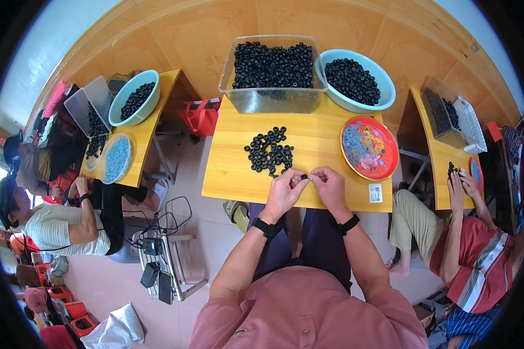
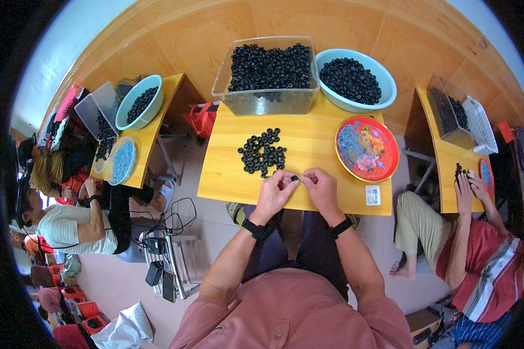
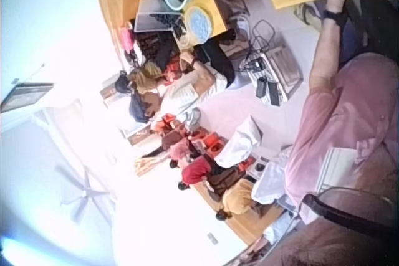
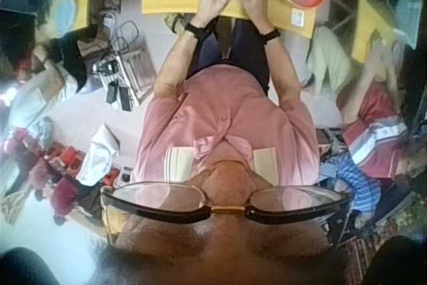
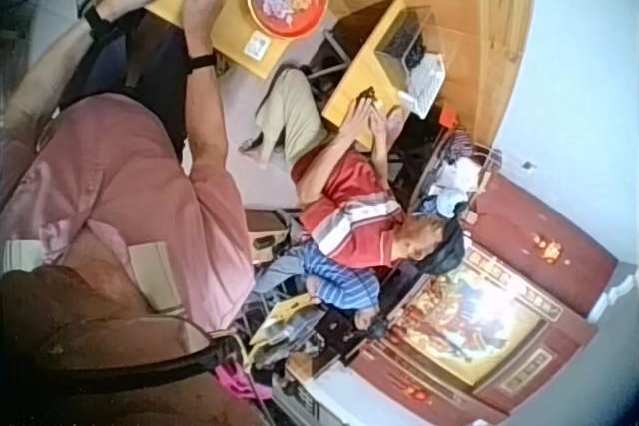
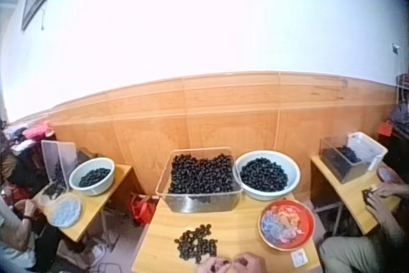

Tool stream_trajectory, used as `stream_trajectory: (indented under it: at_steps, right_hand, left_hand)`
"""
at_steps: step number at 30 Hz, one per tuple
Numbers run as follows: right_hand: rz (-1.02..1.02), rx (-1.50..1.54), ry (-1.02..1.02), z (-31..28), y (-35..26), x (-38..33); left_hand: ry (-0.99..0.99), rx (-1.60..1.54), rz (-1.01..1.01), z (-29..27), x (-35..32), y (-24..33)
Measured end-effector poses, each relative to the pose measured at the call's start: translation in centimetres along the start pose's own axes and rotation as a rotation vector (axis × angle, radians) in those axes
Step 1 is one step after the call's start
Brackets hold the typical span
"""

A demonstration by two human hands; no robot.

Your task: Manually sorting small black plastic components by hand on a table.

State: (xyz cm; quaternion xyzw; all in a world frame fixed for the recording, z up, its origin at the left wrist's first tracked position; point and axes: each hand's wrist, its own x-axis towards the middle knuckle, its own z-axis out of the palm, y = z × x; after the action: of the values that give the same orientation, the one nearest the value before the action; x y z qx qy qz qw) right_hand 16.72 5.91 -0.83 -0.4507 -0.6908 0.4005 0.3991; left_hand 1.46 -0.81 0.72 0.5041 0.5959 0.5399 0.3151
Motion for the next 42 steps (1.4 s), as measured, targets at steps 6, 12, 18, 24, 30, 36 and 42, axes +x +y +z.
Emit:
stream_trajectory:
  at_steps: [6, 12, 18, 24, 30, 36, 42]
  right_hand:
    - [0.01, 0.021, -0.011, 0.1, 0.8, -0.1]
    - [-0.013, -0.015, -0.02, 0.0, 0.0, -0.1]
    - [-0.122, 0.004, 0.006, -0.1, -0.8, -0.4]
    - [-0.396, -0.171, 0.026, -0.2, -2.1, -0.7]
    - [-0.407, -0.199, 0.034, 0.0, -2.4, -0.8]
    - [-0.026, -0.044, -0.062, -1.4, -2.3, 0.6]
    - [-0.249, -0.372, -0.224, -0.6, -5.4, 6.4]
  left_hand:
    - [-0.015, 0.109, 0.049, 0.2, 0.1, -0.3]
    - [0.009, 0.166, 0.052, 0.3, 0.2, -0.4]
    - [0.013, 0.196, 0.069, 0.5, 0.1, -0.6]
    - [0.005, 0.193, 0.104, 0.6, 0.0, -0.7]
    - [-0.001, 0.182, 0.09, 0.3, 0.1, -0.3]
    - [-0.024, 0.176, 0.084, 0.3, 0.2, -0.1]
    - [-0.093, 0.239, 0.15, 0.0, 0.0, 0.9]
